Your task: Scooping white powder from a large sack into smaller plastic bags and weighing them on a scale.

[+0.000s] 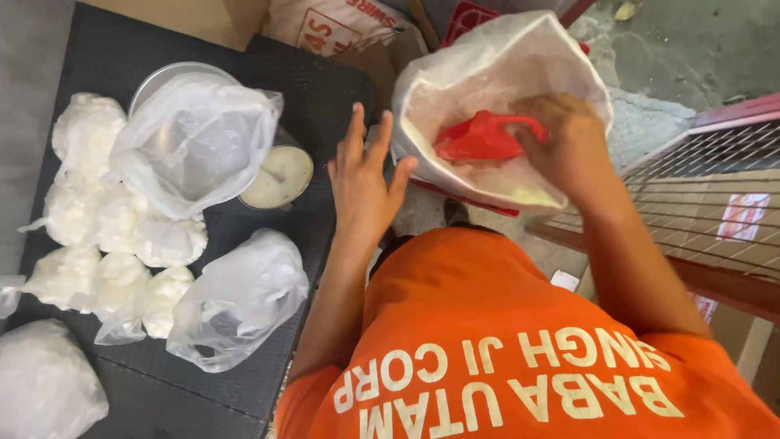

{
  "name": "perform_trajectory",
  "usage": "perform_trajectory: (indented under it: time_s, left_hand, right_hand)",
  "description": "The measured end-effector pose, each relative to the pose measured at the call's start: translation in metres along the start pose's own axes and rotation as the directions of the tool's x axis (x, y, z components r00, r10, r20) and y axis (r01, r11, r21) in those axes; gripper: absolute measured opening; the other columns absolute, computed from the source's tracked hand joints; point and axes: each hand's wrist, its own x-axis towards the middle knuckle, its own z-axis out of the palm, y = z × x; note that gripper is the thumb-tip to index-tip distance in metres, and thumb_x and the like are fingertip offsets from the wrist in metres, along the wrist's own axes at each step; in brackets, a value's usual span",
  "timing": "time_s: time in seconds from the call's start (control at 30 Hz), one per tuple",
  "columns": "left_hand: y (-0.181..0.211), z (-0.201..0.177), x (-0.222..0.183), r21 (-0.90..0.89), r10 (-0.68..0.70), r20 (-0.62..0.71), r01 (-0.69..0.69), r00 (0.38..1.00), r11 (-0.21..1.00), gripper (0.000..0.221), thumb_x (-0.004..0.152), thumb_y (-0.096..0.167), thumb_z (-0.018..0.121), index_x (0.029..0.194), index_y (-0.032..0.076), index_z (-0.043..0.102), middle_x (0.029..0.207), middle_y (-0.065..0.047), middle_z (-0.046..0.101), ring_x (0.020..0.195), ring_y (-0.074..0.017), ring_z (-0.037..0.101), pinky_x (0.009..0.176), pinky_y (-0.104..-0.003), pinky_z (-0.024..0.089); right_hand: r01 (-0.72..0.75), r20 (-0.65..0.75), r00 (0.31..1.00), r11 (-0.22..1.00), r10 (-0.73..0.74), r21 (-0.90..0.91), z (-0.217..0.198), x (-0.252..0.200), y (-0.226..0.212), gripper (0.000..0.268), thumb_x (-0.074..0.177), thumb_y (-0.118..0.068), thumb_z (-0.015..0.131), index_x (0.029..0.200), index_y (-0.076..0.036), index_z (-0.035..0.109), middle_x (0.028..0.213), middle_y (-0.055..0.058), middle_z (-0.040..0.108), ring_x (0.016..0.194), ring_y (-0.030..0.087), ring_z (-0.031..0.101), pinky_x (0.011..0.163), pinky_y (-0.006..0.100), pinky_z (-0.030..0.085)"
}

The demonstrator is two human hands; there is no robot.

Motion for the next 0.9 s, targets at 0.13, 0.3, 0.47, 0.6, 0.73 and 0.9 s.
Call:
perform_trajectory:
  time_s: [0.13, 0.3, 0.47, 0.6, 0.73, 0.9]
  left_hand:
    - [0.002, 0.028, 0.034, 0.13, -0.069, 0.006, 0.067, 0.998, 0.989, 0.079, 0.091, 0.05, 0.075, 0.151, 0.005, 0.051, 0.16, -0.025, 0.038, 0.132, -0.0434, 0.053, 0.095, -0.058, 0.046]
    - [0.007, 0.049, 0.048, 0.164, -0.155, 0.002, 0.152, 0.988, 0.975, 0.077, 0.09, 0.053, 0.076, 0.144, 0.002, 0.055, 0.146, -0.021, 0.058, 0.124, -0.0396, 0.063, 0.095, -0.053, 0.052]
    - [0.021, 0.04, 0.034, 0.177, -0.389, 0.059, 0.374, 0.919, 0.91, 0.058, 0.088, 0.048, 0.074, 0.124, 0.003, 0.067, 0.117, -0.02, 0.071, 0.101, -0.0389, 0.071, 0.083, -0.049, 0.055]
    - [-0.014, 0.085, 0.012, 0.109, -0.344, 0.177, 0.329, 0.922, 0.938, 0.029, 0.103, 0.034, 0.065, 0.101, 0.007, 0.077, 0.097, -0.021, 0.074, 0.09, -0.0408, 0.072, 0.08, -0.052, 0.054]
    - [0.096, 0.078, 0.038, -0.24, -0.213, 0.049, 0.219, 0.976, 0.946, 0.018, 0.094, 0.02, 0.066, 0.102, 0.006, 0.074, 0.094, -0.018, 0.073, 0.081, -0.037, 0.073, 0.07, -0.047, 0.056]
    - [0.127, 0.051, 0.055, -0.263, -0.108, -0.086, 0.082, 0.99, 0.961, 0.014, 0.098, 0.015, 0.066, 0.1, 0.004, 0.074, 0.087, -0.018, 0.072, 0.076, -0.0368, 0.071, 0.066, -0.045, 0.052]
  right_hand:
    - [0.365, 0.009, 0.919, 0.841, -0.395, -0.399, 0.016, 0.025, 0.076, 0.024, 0.09, -0.016, 0.08, 0.113, -0.009, 0.078, 0.117, 0.009, 0.077, 0.109, 0.03, 0.068, 0.1, 0.041, 0.046]
    - [0.463, 0.191, 0.86, 0.565, -0.473, -0.683, 0.057, 0.039, 0.109, 0.035, 0.078, -0.02, 0.08, 0.112, -0.014, 0.076, 0.13, 0.013, 0.07, 0.122, 0.028, 0.063, 0.104, 0.045, 0.042]
    - [0.234, -0.25, 0.893, 0.862, -0.374, -0.45, -0.02, 0.025, 0.075, 0.059, 0.076, -0.026, 0.087, 0.129, -0.005, 0.072, 0.124, 0.018, 0.065, 0.116, 0.038, 0.057, 0.096, 0.053, 0.04]
    - [-0.066, -0.129, 0.992, 0.923, 0.018, -0.379, -0.026, 0.04, 0.184, 0.035, 0.097, -0.036, 0.087, 0.091, -0.004, 0.075, 0.086, 0.019, 0.066, 0.075, 0.04, 0.062, 0.069, 0.051, 0.047]
    - [0.11, -0.256, 0.943, 0.925, -0.213, -0.364, -0.014, 0.055, 0.218, 0.052, 0.102, -0.033, 0.086, 0.071, 0.003, 0.065, 0.076, 0.02, 0.061, 0.067, 0.042, 0.058, 0.061, 0.049, 0.045]
    - [0.046, -0.297, 0.954, 0.998, -0.03, 0.048, -0.042, 0.06, 0.169, 0.033, 0.106, -0.024, 0.083, 0.088, 0.001, 0.071, 0.072, 0.014, 0.063, 0.063, 0.034, 0.059, 0.061, 0.045, 0.049]
